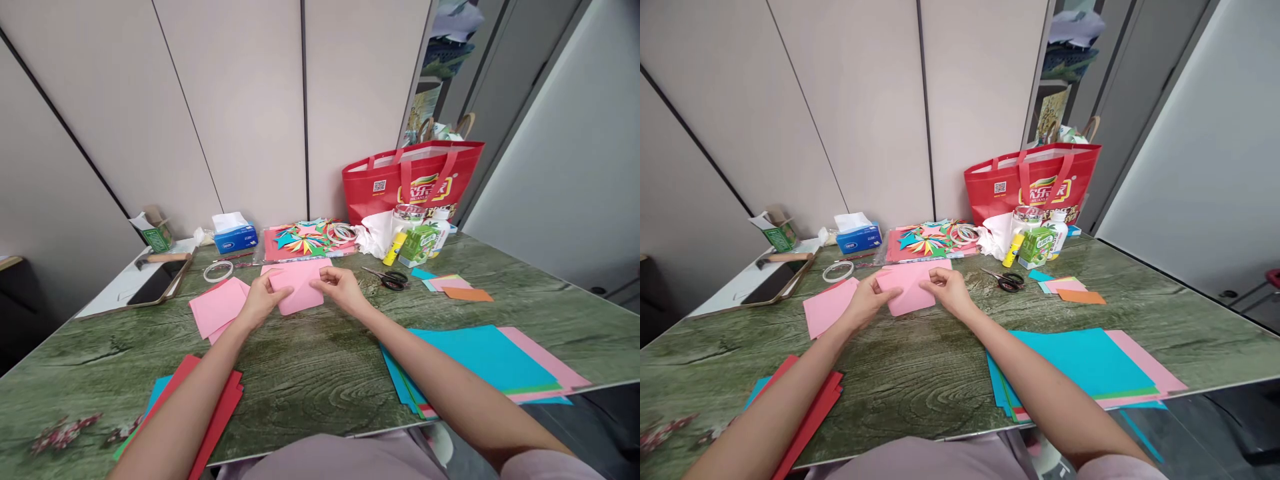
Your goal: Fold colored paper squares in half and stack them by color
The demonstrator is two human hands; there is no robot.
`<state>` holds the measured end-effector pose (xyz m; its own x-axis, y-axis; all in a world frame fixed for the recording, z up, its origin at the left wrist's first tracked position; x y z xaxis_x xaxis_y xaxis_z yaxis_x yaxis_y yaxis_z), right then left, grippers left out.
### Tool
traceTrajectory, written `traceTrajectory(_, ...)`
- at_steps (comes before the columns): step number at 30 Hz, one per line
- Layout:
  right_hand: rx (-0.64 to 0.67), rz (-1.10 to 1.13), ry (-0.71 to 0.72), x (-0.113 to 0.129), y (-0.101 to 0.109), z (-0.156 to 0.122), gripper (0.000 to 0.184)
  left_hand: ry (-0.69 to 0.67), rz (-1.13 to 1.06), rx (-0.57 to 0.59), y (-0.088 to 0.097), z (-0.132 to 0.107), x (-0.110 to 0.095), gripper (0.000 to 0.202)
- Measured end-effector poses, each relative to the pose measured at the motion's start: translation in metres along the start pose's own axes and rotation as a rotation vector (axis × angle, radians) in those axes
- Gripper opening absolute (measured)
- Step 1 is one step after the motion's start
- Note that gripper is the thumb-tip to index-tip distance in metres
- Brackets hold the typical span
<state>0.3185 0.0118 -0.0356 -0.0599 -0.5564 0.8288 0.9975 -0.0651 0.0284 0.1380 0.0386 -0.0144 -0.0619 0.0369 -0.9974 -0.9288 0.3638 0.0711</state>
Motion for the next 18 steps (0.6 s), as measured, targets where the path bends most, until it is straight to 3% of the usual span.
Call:
traceTrajectory(4,-0.015,0.044,-0.024,0.0007,-0.0002,-0.0002,0.028,0.041,-0.040,0.034,-0.0005,0.0003,0.0028,0.051)
traceTrajectory(12,-0.008,0.066,-0.082,-0.0034,-0.0018,-0.0021,0.030,0.121,-0.185,-0.038,-0.0001,0.0015,0.0056,0.050)
traceTrajectory(18,-0.007,0.065,-0.121,0.0006,-0.0014,-0.0025,0.033,0.104,-0.159,-0.053,0.0009,0.0010,0.0036,0.052)
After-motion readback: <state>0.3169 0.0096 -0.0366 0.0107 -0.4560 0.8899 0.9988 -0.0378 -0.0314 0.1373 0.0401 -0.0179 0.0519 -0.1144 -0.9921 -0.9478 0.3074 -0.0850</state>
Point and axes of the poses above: each hand's wrist, its own z-axis towards the middle knuckle, its own y-axis out of the back of the hand, x = y × z, the point moved 1 cm from there along z, towards the middle knuckle, and after that the axes turned 12 degrees about y, right-handed, at the moved point
